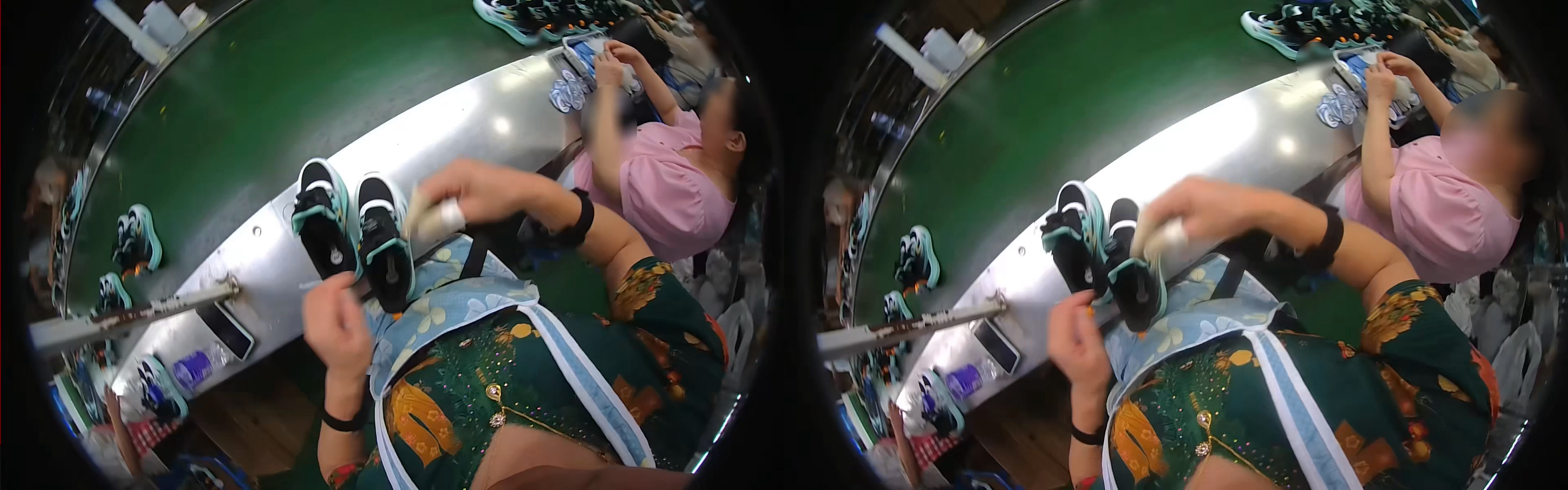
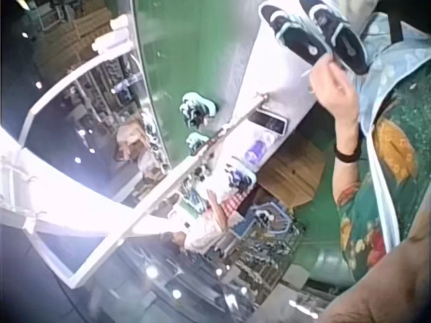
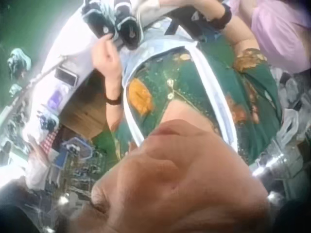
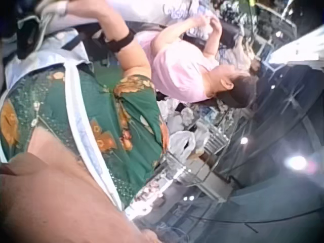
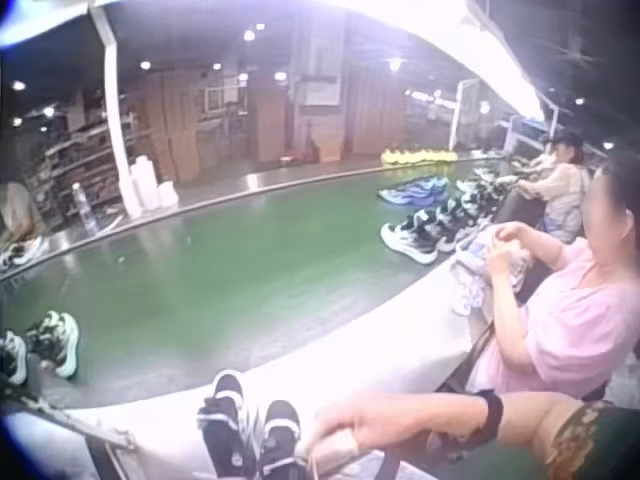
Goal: Using a white cloth to wipe and clean black and green sneakers on a conveyor belt.
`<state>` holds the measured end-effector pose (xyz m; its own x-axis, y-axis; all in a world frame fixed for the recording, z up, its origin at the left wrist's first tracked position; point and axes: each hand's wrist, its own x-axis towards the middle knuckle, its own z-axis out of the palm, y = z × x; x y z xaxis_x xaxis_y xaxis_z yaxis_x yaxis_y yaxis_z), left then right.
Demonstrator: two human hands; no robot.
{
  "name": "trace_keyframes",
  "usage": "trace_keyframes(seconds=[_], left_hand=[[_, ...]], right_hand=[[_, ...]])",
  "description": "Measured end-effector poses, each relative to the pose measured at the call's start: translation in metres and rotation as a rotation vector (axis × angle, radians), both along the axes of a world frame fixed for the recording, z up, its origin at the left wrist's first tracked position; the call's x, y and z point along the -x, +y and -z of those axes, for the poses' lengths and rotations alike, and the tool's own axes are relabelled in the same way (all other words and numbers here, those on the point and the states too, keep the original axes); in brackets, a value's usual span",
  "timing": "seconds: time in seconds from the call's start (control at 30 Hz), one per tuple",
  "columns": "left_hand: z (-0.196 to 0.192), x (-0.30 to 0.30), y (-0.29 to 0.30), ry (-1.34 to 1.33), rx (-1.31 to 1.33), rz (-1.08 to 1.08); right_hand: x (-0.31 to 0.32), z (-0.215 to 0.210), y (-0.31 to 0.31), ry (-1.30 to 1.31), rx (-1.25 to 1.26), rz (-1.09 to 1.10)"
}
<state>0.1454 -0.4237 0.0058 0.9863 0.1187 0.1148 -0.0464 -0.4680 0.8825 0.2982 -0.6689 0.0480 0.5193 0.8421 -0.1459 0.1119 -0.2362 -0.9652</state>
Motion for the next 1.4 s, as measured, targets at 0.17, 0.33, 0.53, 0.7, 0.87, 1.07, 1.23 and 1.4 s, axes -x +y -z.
trace_keyframes(seconds=[0.17, 0.33, 0.53, 0.7, 0.87, 1.07, 1.23, 1.4], left_hand=[[0.029, 0.021, -0.024, -0.088, -0.292, 0.206], [0.044, 0.007, -0.024, -0.183, -0.195, 0.313], [0.061, -0.011, -0.026, -0.279, -0.095, 0.128], [0.040, -0.020, -0.021, 0.105, 0.155, 0.084], [0.003, -0.034, -0.015, 0.867, 0.766, 0.136], [0.024, -0.016, -0.040, 0.835, 0.902, 0.014], [0.022, -0.020, -0.041, 0.830, 0.822, 0.036], [0.018, -0.022, -0.043, 0.849, 0.708, 0.041]], right_hand=[[-0.014, 0.026, 0.028, -0.269, 0.241, -0.133], [-0.008, 0.032, 0.072, -0.329, 0.182, -0.308], [0.007, 0.018, 0.062, -0.760, 0.474, -0.486], [0.016, 0.028, 0.069, -0.908, 0.529, -0.335], [0.014, 0.036, 0.056, -0.724, 0.380, -0.263], [0.004, 0.028, 0.045, -0.245, -0.033, -0.150], [0.004, 0.021, 0.039, -0.498, 0.203, -0.171], [0.022, 0.040, 0.044, -0.711, 0.222, -0.019]])
